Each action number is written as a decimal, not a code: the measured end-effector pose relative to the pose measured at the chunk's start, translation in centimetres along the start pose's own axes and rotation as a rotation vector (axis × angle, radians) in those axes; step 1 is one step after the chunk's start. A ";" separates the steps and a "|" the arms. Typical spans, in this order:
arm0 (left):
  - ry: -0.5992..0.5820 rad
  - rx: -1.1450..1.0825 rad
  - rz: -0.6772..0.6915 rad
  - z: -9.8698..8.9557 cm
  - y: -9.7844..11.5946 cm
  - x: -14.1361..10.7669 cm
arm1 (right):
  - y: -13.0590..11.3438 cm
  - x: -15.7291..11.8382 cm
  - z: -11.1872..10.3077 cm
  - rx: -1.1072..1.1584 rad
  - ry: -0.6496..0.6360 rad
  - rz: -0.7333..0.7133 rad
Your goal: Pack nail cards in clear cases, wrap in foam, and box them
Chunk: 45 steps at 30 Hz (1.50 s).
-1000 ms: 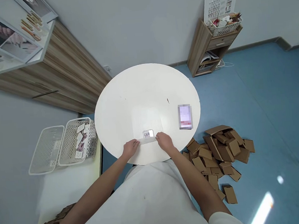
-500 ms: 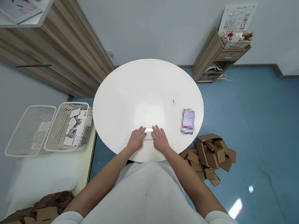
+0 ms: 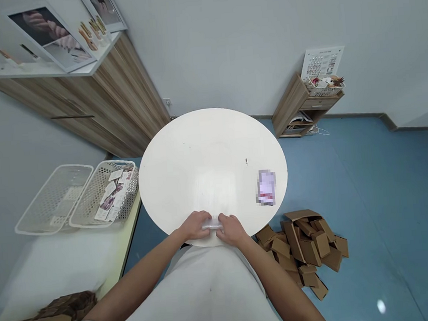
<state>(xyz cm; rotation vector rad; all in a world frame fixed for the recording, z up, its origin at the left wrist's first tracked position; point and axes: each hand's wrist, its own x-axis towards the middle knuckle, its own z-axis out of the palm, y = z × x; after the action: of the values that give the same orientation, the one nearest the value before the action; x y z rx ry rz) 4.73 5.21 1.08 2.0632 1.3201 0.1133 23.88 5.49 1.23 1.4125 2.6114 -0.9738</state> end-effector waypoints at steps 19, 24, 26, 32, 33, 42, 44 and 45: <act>0.189 -0.420 -0.649 0.4 -3.5 0.8 | 4.6 5.1 -0.6 0.496 0.146 0.334; 0.180 -0.298 -0.747 0.7 -3.2 0.9 | 4.2 5.3 -0.2 0.417 0.174 0.419; 0.193 -0.262 -0.747 0.7 -3.0 1.0 | 3.7 5.1 0.1 0.375 0.177 0.436; 0.197 -0.236 -0.696 0.5 -2.5 1.1 | 2.9 4.4 0.5 0.284 0.175 0.444; 0.216 -0.218 -0.692 0.5 -2.3 1.1 | 2.8 4.3 0.5 0.278 0.176 0.446; 0.152 0.170 -0.103 0.1 -0.8 0.8 | 1.1 3.8 -0.4 -0.130 0.165 -0.034; 0.107 0.161 -0.103 0.4 -0.6 0.9 | 0.9 3.8 -0.4 -0.154 0.055 -0.062; 0.102 0.150 -0.113 0.5 -0.6 1.0 | 0.8 3.8 -0.3 -0.164 0.017 -0.050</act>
<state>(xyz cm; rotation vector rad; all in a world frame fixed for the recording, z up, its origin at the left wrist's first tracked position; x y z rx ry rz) 4.94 5.96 0.10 2.1255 1.5463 0.0720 22.31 8.82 -0.04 1.3303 2.6797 -0.7342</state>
